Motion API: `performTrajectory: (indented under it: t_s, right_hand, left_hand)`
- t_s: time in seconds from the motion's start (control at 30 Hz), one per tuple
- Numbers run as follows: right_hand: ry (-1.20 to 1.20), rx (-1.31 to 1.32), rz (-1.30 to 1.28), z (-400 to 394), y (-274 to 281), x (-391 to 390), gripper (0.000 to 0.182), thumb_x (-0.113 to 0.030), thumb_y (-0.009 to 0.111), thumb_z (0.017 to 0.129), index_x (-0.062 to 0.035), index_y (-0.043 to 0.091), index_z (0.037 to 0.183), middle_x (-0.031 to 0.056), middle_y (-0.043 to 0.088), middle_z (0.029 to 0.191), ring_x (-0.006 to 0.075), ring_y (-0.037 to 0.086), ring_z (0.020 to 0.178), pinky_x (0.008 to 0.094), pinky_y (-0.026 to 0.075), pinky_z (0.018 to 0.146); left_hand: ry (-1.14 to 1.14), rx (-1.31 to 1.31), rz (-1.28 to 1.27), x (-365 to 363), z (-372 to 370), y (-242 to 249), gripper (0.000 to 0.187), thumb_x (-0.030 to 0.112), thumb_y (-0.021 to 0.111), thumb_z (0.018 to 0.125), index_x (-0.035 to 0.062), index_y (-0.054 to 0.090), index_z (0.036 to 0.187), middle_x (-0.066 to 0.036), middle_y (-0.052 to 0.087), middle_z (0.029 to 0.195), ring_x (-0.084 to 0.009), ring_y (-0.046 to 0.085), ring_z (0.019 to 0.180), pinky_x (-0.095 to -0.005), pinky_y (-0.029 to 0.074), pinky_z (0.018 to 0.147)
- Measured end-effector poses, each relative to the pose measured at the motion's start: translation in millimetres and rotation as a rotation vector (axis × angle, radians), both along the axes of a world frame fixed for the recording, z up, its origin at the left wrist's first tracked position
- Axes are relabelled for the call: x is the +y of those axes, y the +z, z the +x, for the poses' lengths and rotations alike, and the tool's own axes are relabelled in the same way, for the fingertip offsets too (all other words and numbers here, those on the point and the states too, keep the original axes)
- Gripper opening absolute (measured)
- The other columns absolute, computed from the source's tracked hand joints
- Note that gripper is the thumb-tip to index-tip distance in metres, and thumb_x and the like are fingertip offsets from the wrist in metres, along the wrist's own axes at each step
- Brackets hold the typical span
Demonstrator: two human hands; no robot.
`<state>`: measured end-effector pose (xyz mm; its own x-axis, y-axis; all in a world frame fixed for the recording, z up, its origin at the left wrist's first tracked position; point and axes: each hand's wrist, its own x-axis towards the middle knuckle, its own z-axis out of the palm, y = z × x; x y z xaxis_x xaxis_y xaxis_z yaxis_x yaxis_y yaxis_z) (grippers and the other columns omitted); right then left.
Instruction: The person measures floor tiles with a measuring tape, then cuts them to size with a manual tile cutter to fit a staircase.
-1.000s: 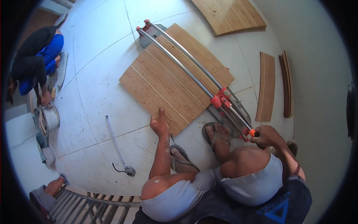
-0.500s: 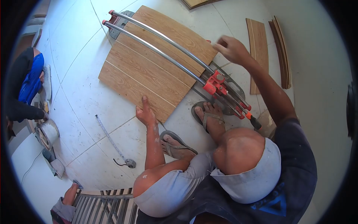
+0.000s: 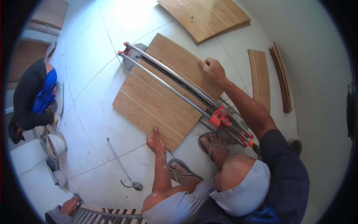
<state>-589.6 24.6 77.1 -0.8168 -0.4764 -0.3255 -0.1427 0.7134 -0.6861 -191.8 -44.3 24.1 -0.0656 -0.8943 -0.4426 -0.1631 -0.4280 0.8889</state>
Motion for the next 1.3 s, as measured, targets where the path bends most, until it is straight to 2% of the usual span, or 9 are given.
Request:
performTrajectory:
  t_s: [0.23,0.37,0.63,0.87,0.97,1.03,1.07,1.13,1.3]
  right_hand:
    - [-0.168,0.046,-0.095,-26,21,88,0.048,-0.044,0.061,0.101,0.0005,0.07,0.086,0.0162,0.069,0.076,0.0247,0.065,0.069,0.042,0.05,0.069]
    - [-0.363,0.319,-0.041,-38,32,186,0.054,-0.043,0.058,0.104,0.0036,0.066,0.079,0.0147,0.062,0.067,0.021,0.055,0.062,0.042,0.046,0.065]
    - [-0.655,0.354,0.276,-21,12,330,0.066,-0.049,0.048,0.107,0.0064,0.067,0.079,0.0206,0.063,0.068,0.0276,0.055,0.063,0.0457,0.045,0.069]
    - [-0.761,0.348,0.315,-20,-15,340,0.064,-0.05,0.047,0.107,0.0045,0.068,0.08,0.0207,0.063,0.07,0.0307,0.057,0.066,0.0462,0.046,0.074]
    - [-0.743,0.277,0.387,-26,-16,338,0.061,-0.051,0.049,0.106,0.0036,0.072,0.09,0.021,0.067,0.085,0.0323,0.064,0.08,0.0456,0.049,0.082]
    - [-0.638,0.347,0.566,-28,-27,337,0.057,-0.053,0.055,0.102,0.0012,0.068,0.115,0.0208,0.066,0.114,0.034,0.066,0.103,0.0468,0.051,0.092]
    - [-0.64,0.345,0.568,-25,-31,340,0.057,-0.053,0.055,0.102,0.0012,0.068,0.115,0.0208,0.066,0.114,0.034,0.066,0.103,0.0468,0.051,0.092]
    - [-0.668,0.385,0.538,-12,-17,314,0.075,-0.058,0.065,0.094,-0.0026,0.051,0.142,0.0238,0.051,0.14,0.038,0.054,0.127,0.0506,0.05,0.1]
    - [-0.405,0.333,0.651,18,10,282,0.114,-0.066,0.08,0.077,-0.0078,0.026,0.159,0.0282,0.042,0.146,0.043,0.043,0.136,0.0544,0.046,0.107]
  left_hand:
    - [-0.031,0.006,0.066,3,0,-1,0.037,0.032,0.079,0.095,0.0008,0.061,0.099,-0.01,0.07,0.099,-0.0144,0.063,0.084,-0.031,0.055,0.077]
    - [-0.04,-0.052,0.039,0,4,-1,0.039,0.034,0.08,0.095,0.0022,0.058,0.094,-0.009,0.068,0.094,-0.0142,0.06,0.082,-0.0311,0.053,0.076]
    - [0.001,0.026,0.081,1,3,-4,0.037,0.033,0.078,0.096,0.003,0.058,0.091,-0.008,0.068,0.094,-0.0135,0.059,0.082,-0.0313,0.053,0.075]
    - [-0.049,0.029,0.077,-1,5,0,0.034,0.034,0.076,0.098,0.0049,0.059,0.093,-0.007,0.068,0.095,-0.0131,0.061,0.082,-0.0316,0.053,0.075]
    - [-0.05,0.014,0.086,0,8,-1,0.035,0.035,0.075,0.098,0.005,0.059,0.093,-0.007,0.068,0.095,-0.0132,0.061,0.082,-0.0317,0.053,0.075]
    - [-0.053,-0.002,0.082,-1,11,-8,0.035,0.035,0.075,0.098,0.005,0.058,0.093,-0.007,0.068,0.096,-0.0133,0.061,0.082,-0.0317,0.053,0.076]
    - [-0.058,-0.031,0.076,-2,13,-11,0.035,0.036,0.075,0.098,0.0049,0.058,0.093,-0.007,0.068,0.096,-0.0136,0.062,0.083,-0.0319,0.054,0.076]
    - [-0.068,-0.058,0.07,-2,12,-9,0.036,0.036,0.075,0.098,0.0048,0.058,0.093,-0.007,0.069,0.097,-0.0139,0.062,0.084,-0.0321,0.054,0.076]
    - [-0.061,-0.052,0.079,-1,10,-4,0.038,0.037,0.075,0.097,0.005,0.057,0.092,-0.008,0.068,0.098,-0.014,0.062,0.084,-0.0321,0.054,0.078]
